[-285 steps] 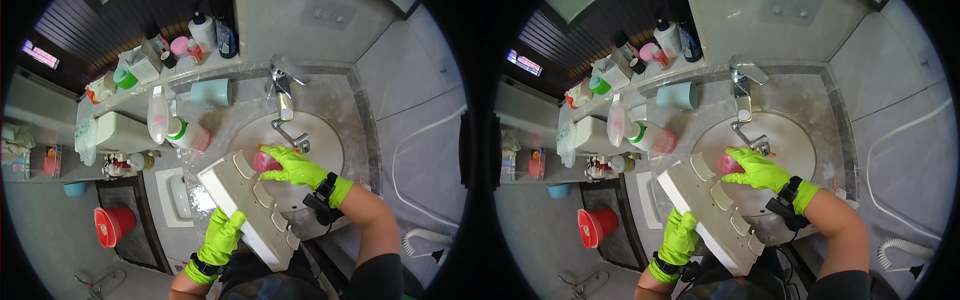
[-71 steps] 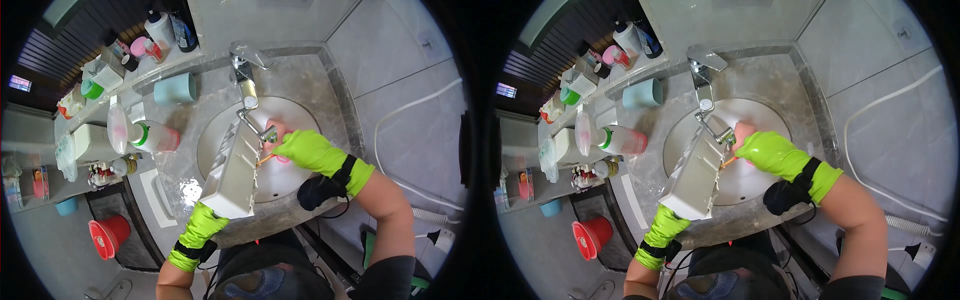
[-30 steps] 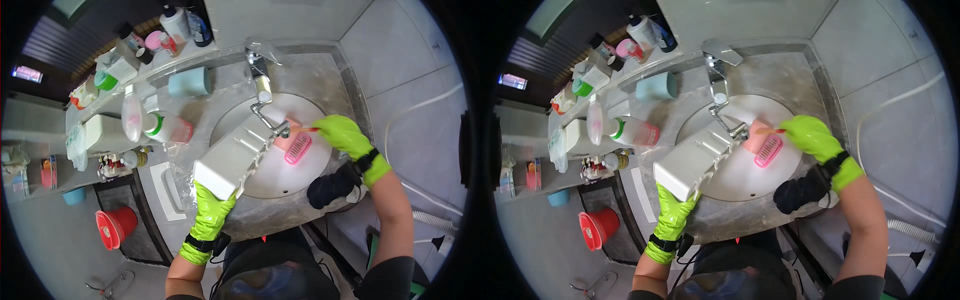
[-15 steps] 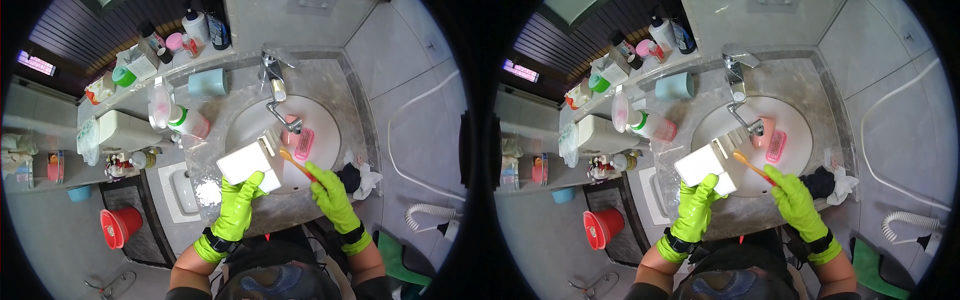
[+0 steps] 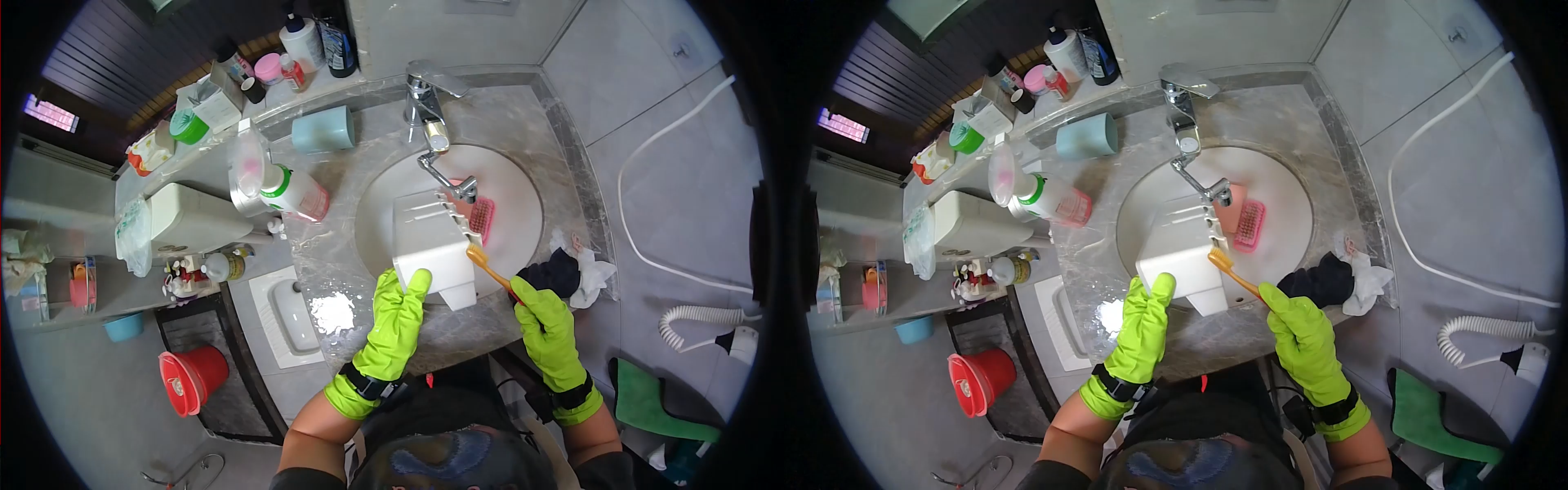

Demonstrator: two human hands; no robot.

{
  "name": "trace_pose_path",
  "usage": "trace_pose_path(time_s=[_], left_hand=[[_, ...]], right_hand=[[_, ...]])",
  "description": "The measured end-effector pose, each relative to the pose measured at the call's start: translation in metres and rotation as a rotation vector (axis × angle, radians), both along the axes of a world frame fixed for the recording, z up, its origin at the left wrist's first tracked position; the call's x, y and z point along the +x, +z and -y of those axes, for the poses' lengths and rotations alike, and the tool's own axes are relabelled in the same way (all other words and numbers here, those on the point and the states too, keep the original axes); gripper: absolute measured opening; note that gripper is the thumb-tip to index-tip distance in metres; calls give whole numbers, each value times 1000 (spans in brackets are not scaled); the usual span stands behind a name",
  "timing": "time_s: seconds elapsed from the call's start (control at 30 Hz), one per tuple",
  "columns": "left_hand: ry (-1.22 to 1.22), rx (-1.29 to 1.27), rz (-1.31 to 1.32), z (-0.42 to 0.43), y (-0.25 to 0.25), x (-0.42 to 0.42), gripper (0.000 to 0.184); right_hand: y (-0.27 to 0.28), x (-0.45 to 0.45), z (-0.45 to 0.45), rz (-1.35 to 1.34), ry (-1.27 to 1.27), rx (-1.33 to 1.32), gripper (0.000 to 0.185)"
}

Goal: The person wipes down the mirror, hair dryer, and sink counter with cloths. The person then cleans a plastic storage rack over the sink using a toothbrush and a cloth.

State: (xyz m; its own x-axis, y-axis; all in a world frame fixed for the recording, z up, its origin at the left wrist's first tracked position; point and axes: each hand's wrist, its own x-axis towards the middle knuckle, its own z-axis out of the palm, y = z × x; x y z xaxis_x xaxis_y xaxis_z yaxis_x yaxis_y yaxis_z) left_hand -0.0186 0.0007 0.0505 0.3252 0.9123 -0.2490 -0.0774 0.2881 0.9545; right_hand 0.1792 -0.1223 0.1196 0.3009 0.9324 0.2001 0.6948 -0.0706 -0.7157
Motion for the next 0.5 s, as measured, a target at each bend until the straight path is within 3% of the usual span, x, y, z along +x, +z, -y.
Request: trace_pose_path(time_s=[0.13, 0.27, 0.37, 0.5], left_hand=[[16, -77, 146, -2, 11, 12, 30], [-76, -60, 20, 2, 12, 22, 32], [54, -69, 138, 0, 19, 33, 31], [83, -17, 102, -1, 8, 36, 31]], right_hand=[[-3, 8, 10, 118, -8, -16, 46], [-4, 21, -10, 46, -41, -30, 49], [-13, 18, -10, -131, -77, -51, 51], [-18, 17, 15, -123, -92, -106, 52]])
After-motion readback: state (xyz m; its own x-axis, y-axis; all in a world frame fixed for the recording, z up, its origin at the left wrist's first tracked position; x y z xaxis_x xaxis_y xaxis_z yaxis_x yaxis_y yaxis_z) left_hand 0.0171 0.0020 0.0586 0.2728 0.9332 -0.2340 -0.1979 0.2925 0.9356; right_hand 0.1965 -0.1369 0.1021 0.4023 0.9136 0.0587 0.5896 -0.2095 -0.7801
